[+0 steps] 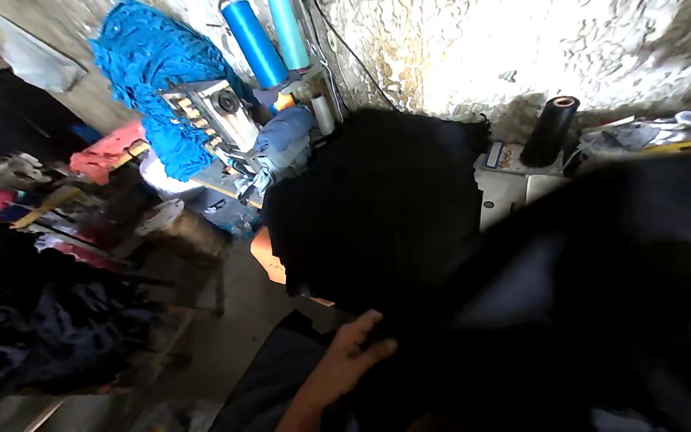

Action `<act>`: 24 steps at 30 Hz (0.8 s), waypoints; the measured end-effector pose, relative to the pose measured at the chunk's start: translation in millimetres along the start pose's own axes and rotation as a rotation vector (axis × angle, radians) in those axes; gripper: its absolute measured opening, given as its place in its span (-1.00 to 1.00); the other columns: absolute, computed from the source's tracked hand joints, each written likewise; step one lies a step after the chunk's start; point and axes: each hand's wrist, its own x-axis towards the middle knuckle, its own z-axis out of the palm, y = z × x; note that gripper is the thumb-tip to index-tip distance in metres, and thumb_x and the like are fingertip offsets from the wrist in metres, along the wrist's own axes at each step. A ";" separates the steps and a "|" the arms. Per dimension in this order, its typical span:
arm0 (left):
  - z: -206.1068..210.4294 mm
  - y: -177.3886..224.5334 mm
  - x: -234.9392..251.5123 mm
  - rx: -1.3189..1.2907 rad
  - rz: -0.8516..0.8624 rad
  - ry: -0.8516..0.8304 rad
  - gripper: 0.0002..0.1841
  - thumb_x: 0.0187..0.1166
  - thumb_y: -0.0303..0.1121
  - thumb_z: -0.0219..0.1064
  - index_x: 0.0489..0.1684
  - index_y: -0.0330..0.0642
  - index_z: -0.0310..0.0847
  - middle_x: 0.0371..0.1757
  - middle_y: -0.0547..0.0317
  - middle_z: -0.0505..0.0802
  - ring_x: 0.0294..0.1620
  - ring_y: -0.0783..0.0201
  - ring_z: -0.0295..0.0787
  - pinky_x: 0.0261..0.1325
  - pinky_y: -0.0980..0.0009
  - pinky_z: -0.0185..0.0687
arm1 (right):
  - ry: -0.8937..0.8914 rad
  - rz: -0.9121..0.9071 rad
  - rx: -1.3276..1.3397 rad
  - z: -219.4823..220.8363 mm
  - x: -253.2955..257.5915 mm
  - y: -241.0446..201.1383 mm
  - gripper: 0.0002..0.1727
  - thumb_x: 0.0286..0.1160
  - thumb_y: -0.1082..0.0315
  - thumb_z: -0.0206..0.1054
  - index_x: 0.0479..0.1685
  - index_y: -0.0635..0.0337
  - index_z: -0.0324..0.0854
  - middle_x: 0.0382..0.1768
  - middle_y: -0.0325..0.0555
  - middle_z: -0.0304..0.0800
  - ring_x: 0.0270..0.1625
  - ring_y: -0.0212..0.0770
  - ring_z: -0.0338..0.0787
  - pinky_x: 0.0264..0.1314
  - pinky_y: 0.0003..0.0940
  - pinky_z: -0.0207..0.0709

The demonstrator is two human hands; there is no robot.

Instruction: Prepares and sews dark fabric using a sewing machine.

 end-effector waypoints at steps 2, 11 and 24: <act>-9.5 -10.0 3.4 0.118 -0.219 0.199 -0.66 0.69 -0.35 0.28 0.30 -0.38 0.57 0.07 0.21 0.88 0.10 0.51 0.82 0.27 0.44 0.75 | -0.068 0.219 0.211 35.1 48.6 43.2 -0.70 0.78 0.07 0.11 0.24 -0.13 0.66 0.38 -0.56 0.69 0.50 -0.57 0.55 0.57 -0.53 0.42; -13.9 -79.5 13.7 0.819 -0.382 0.158 -0.27 0.60 -0.23 0.41 0.76 -0.30 0.26 0.84 -0.41 0.13 0.80 -0.43 0.10 0.73 -0.27 0.14 | -0.125 0.957 0.047 109.6 -42.5 174.2 -0.63 0.85 0.30 0.08 0.44 0.30 0.54 0.34 0.18 0.67 0.18 0.01 0.72 0.19 0.02 0.59; 17.4 -98.5 246.3 1.130 -0.240 -0.326 -0.19 0.64 0.02 0.36 0.76 -0.36 0.23 0.76 -0.29 0.38 0.88 -0.30 -0.07 0.78 -0.43 -0.38 | -0.251 1.092 -0.141 130.6 -75.0 195.3 -0.65 0.84 0.29 0.09 0.33 0.29 0.65 0.09 0.11 0.80 -0.12 -0.13 0.78 0.04 -0.14 0.64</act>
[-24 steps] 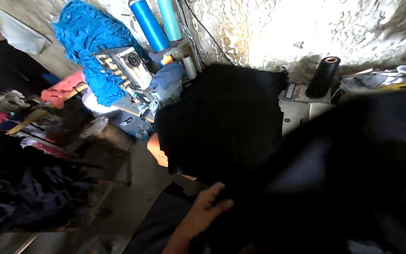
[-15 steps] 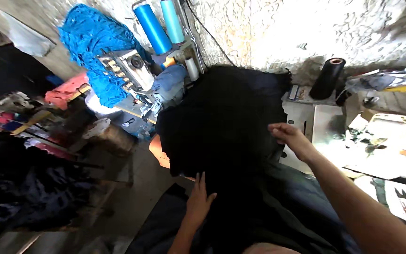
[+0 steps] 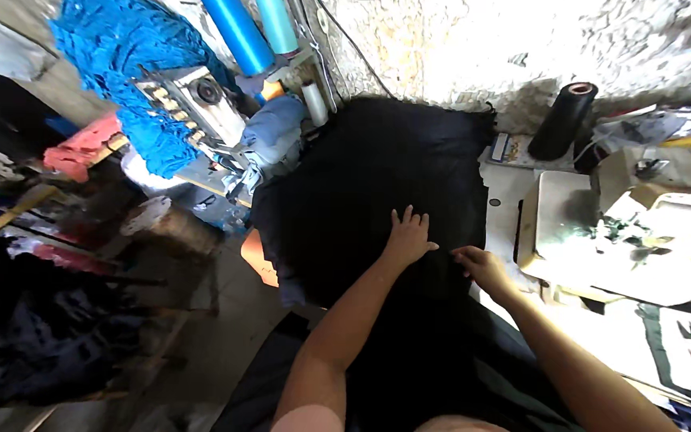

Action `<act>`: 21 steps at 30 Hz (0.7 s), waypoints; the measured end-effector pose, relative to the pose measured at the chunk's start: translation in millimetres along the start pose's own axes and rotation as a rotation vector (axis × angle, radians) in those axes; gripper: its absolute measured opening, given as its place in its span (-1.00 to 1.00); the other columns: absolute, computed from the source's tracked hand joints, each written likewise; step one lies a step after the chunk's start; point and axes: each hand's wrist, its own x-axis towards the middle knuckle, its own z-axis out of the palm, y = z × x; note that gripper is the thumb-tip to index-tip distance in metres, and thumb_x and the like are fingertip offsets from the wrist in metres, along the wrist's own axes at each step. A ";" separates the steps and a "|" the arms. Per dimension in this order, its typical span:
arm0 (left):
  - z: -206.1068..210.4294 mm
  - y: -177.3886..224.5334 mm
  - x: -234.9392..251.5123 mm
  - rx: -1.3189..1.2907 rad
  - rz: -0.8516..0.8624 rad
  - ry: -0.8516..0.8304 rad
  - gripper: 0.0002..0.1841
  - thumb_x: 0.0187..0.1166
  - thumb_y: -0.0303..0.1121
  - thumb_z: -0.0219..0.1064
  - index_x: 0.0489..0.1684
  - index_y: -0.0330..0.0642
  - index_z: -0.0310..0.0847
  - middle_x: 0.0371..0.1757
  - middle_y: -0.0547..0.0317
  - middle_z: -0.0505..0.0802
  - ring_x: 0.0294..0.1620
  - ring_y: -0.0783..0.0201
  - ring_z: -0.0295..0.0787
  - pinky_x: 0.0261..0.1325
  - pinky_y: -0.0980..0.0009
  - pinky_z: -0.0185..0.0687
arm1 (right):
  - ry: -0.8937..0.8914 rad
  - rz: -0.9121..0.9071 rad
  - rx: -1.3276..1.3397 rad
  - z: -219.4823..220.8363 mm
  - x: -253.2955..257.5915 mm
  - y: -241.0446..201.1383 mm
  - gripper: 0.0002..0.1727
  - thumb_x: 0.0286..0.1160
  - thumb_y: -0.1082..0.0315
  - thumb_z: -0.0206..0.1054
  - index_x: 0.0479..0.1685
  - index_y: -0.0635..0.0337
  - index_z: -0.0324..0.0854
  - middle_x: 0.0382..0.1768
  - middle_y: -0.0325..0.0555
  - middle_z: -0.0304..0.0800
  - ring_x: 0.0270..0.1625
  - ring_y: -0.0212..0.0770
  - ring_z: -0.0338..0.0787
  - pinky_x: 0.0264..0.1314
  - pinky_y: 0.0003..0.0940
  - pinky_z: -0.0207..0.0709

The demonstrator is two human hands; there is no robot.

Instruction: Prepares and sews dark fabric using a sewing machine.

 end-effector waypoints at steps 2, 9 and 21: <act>-7.8 5.9 16.7 0.040 -0.022 -0.076 -0.16 0.51 0.00 0.50 0.68 -0.41 0.34 0.60 -0.35 0.54 0.77 -0.35 0.17 0.73 -0.50 -0.31 | -0.016 0.011 0.015 2.2 2.5 -4.2 -0.64 0.86 0.30 0.06 0.36 0.28 0.62 0.10 0.08 0.80 -0.15 -0.18 0.77 -0.02 -0.19 0.63; -34.9 -21.1 -26.0 -0.266 0.332 0.252 -0.79 0.54 -0.39 0.48 -0.04 -0.36 0.77 0.14 -0.22 0.82 0.28 -0.18 0.75 0.52 -0.22 0.43 | 0.021 -0.013 0.063 1.4 5.0 -13.4 -0.67 0.83 0.33 0.12 0.33 0.33 0.61 0.01 0.10 0.79 -0.22 -0.21 0.76 -0.10 -0.24 0.65; 44.1 -71.7 -151.9 -0.323 0.153 0.626 -0.73 0.44 -0.67 0.33 -0.09 -0.18 0.90 -0.08 -0.11 0.87 0.03 -0.05 0.83 0.13 0.06 0.77 | -0.121 -0.287 -0.019 41.9 5.0 -47.0 -0.58 0.73 0.18 0.29 0.42 0.22 0.63 0.38 0.12 0.70 0.27 0.05 0.76 0.37 0.13 0.56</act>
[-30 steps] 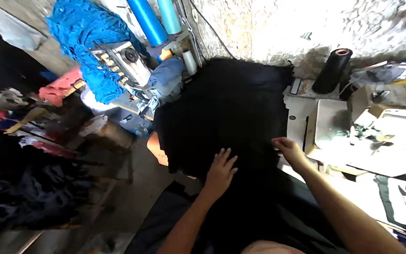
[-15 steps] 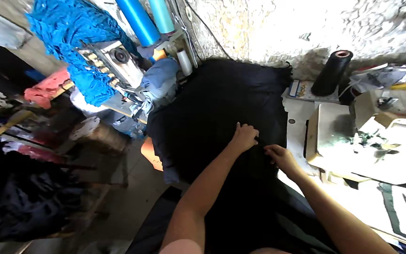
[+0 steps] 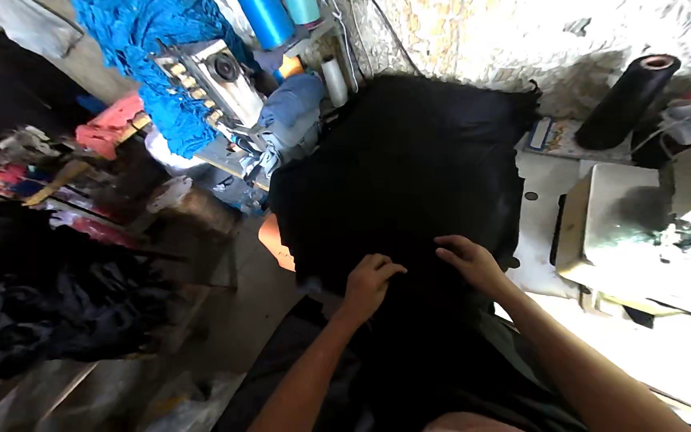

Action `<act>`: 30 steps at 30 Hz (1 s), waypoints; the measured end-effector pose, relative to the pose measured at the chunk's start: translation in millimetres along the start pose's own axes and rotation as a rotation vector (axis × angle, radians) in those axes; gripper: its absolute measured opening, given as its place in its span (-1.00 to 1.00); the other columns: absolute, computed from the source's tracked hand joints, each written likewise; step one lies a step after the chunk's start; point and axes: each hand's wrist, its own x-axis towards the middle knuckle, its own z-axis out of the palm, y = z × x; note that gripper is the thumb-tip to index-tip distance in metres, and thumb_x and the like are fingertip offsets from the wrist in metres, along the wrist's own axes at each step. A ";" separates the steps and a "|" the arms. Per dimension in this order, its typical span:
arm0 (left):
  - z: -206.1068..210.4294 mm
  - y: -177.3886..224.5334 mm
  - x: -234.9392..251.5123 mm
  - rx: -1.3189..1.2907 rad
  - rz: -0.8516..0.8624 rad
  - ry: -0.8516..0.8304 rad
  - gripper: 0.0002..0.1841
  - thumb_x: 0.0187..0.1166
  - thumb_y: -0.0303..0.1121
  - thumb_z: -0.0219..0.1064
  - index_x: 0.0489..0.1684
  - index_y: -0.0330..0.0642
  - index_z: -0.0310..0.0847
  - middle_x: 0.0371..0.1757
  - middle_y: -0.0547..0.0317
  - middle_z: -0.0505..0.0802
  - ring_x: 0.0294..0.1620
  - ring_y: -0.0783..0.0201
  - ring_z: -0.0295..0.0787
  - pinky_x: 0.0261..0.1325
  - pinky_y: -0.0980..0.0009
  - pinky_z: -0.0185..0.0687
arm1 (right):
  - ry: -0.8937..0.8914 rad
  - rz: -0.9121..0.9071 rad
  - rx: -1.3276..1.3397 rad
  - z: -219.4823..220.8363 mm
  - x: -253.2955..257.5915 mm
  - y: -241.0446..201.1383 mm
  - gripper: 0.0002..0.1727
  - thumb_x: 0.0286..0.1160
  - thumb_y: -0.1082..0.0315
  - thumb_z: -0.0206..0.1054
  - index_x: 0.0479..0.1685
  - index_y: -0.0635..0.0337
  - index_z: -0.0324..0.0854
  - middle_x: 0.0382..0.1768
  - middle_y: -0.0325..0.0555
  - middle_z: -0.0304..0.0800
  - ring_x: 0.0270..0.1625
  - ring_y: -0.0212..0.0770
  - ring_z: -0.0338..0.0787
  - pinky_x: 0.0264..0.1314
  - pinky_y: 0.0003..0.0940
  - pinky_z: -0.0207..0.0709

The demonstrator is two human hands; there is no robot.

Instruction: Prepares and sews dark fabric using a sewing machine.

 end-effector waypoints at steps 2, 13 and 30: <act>8.6 7.7 14.3 -0.015 0.069 0.120 -0.76 0.42 -0.64 0.39 -0.13 -0.17 0.91 -0.11 -0.09 0.85 0.00 0.01 0.82 0.11 0.14 0.76 | 0.002 -0.043 0.088 4.2 -9.6 -0.4 -0.60 0.74 0.20 0.27 0.41 0.21 0.64 0.31 0.05 0.75 0.18 -0.10 0.79 0.30 -0.02 0.62; 79.1 6.6 128.0 0.013 0.243 -0.244 -0.61 0.54 -0.16 0.48 0.27 -0.10 0.79 0.76 -0.35 0.35 0.85 -0.38 -0.01 0.78 -0.41 -0.20 | 0.188 0.485 0.861 -12.0 -12.0 11.6 -0.51 0.90 -0.05 -0.16 0.20 0.13 0.53 -0.25 -0.19 0.72 -0.26 -0.35 0.71 -0.22 -0.40 0.58; 72.0 19.8 105.4 -0.103 0.398 -0.161 -0.89 0.53 -0.40 0.41 -0.31 -0.26 0.76 0.28 -0.08 0.85 0.64 -0.10 0.52 0.79 -0.24 0.07 | 0.178 0.408 0.744 -13.8 2.0 16.4 -0.59 0.88 0.07 0.00 0.31 0.14 0.58 -0.17 -0.19 0.73 -0.29 -0.40 0.64 -0.28 -0.45 0.50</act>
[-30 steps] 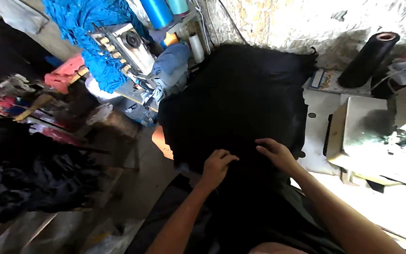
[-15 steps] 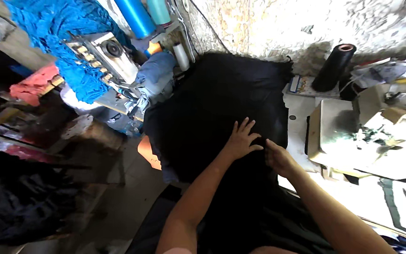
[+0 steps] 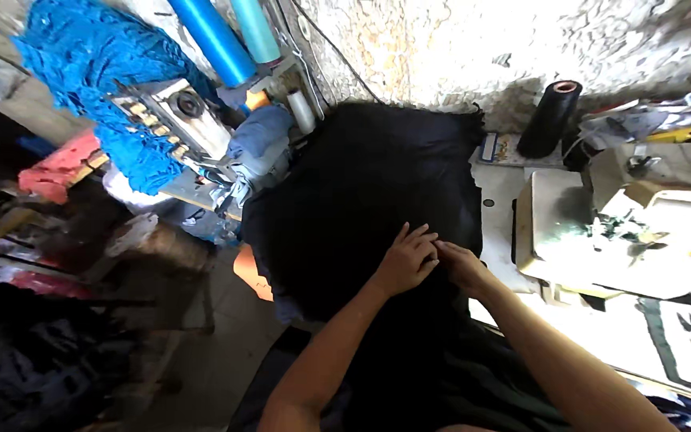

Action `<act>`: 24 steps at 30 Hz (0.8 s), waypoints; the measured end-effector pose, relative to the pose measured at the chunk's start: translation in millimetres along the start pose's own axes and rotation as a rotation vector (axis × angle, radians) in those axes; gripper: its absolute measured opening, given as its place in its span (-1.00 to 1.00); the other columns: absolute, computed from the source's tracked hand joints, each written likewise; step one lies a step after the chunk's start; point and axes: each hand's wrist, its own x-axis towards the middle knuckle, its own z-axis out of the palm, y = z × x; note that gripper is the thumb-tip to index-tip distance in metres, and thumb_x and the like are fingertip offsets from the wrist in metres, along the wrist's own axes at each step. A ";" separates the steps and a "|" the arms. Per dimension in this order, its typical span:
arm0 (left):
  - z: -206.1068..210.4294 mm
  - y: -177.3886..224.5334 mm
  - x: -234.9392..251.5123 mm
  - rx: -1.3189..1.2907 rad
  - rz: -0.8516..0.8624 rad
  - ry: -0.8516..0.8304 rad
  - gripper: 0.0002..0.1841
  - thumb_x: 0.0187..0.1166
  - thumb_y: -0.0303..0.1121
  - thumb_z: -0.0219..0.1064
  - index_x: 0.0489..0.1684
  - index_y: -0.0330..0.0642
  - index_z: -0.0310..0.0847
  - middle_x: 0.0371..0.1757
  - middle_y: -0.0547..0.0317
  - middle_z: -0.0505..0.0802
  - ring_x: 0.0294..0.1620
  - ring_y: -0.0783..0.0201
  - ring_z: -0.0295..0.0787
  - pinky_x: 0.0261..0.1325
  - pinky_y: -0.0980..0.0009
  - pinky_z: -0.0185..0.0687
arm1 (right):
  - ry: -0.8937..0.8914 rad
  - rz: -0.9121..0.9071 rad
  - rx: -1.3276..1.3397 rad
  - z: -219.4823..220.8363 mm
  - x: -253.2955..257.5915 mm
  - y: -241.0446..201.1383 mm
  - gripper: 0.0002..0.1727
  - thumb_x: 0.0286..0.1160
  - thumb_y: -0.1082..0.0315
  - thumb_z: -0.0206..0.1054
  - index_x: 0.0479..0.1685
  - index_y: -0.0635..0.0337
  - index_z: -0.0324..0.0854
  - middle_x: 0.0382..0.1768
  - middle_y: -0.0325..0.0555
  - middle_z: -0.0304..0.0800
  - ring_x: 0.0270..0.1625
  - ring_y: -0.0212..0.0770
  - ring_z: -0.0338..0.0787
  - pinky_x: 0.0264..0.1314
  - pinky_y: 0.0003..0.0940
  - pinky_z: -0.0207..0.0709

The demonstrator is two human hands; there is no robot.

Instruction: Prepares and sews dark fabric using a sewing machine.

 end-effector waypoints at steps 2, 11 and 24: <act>-6.1 5.6 -1.1 -0.004 -0.001 0.001 -0.91 0.50 -0.44 0.42 -0.29 -0.29 0.78 -0.02 0.00 0.92 0.38 0.00 0.77 0.76 -0.25 0.11 | 0.017 -0.090 -0.214 2.9 9.1 -6.0 -0.69 0.82 0.21 0.15 0.22 0.24 0.61 -0.38 -0.21 0.61 -0.51 -0.47 0.45 -0.47 -0.55 0.34; -49.8 16.0 16.1 -0.373 -0.151 -0.076 -0.87 0.54 -0.53 0.42 -0.18 -0.39 0.88 -0.15 -0.01 0.95 0.08 0.18 0.89 0.78 -0.11 0.10 | 0.053 -0.082 -0.086 21.4 -24.7 -53.9 -0.84 0.78 0.41 0.16 0.07 0.35 0.51 -0.43 -0.11 0.68 -0.60 -0.40 0.65 -0.55 -0.55 0.54; -129.4 118.0 51.3 -0.185 -0.021 0.215 -0.89 0.51 -0.45 0.47 -0.27 -0.35 0.78 -0.26 0.11 0.85 -0.25 0.48 0.77 -0.09 0.60 0.69 | 0.088 -0.718 0.216 30.2 -125.3 -97.2 -0.79 0.62 0.58 0.19 -0.28 0.20 0.73 -0.45 -0.28 0.86 -0.44 -0.43 0.83 -0.27 -0.53 0.77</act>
